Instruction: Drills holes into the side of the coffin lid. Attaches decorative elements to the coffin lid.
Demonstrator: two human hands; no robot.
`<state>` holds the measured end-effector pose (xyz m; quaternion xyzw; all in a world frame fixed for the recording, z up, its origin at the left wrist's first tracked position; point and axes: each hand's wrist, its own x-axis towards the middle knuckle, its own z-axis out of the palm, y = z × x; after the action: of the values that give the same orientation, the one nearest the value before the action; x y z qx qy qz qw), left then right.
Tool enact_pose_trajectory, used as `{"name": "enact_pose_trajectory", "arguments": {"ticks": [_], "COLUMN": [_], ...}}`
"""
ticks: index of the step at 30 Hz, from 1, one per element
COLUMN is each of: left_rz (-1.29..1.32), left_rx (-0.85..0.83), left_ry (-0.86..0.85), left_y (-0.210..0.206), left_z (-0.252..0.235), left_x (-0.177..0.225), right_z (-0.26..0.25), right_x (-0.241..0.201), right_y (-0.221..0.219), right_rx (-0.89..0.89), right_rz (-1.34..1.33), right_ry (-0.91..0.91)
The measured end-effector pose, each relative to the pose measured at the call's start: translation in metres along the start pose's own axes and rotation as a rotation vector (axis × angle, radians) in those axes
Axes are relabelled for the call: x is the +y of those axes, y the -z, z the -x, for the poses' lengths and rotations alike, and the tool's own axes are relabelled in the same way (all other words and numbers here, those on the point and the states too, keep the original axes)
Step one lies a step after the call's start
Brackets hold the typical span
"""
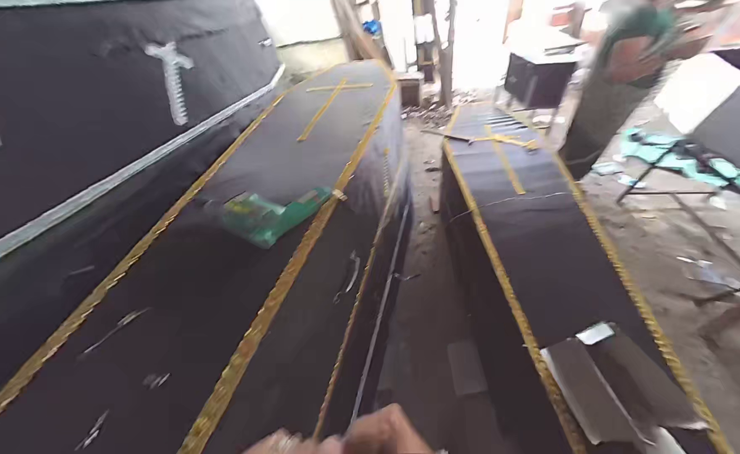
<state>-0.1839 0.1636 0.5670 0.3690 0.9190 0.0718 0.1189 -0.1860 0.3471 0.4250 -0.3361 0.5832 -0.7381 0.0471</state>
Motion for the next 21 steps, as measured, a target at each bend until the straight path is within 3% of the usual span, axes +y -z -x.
{"name": "enact_pose_trajectory", "arguments": {"ticks": [4,7,11,13,16,21], "left_rz": [-0.103,-0.075,-0.012,0.083,0.132,0.083], "left_rx": [0.197,0.246,0.61,0.7,0.526,0.37], "left_ry": [-0.141,-0.158,-0.01,0.087,0.182,0.174], "left_y": [-0.011,0.011,0.048,0.045,0.018,-0.003], "left_z": [0.01,0.011,0.022,0.022,0.02,0.018], "left_x": [-0.024,-0.057,-0.121,-0.157,-0.186,-0.182], "right_z": [-0.012,-0.032,-0.079,-0.102,-0.122,-0.119], "right_x": [0.01,0.024,0.042,0.053,0.069,0.082], "right_y": [-0.003,-0.011,-0.027,-0.037,-0.047,-0.06], "right_rx": [0.004,0.04,0.061,0.121,0.233,0.308], "right_rz": [0.066,0.166,0.192,0.162,0.126,0.187], "right_ry": [0.007,0.054,0.088,0.094,0.119,0.142]}}
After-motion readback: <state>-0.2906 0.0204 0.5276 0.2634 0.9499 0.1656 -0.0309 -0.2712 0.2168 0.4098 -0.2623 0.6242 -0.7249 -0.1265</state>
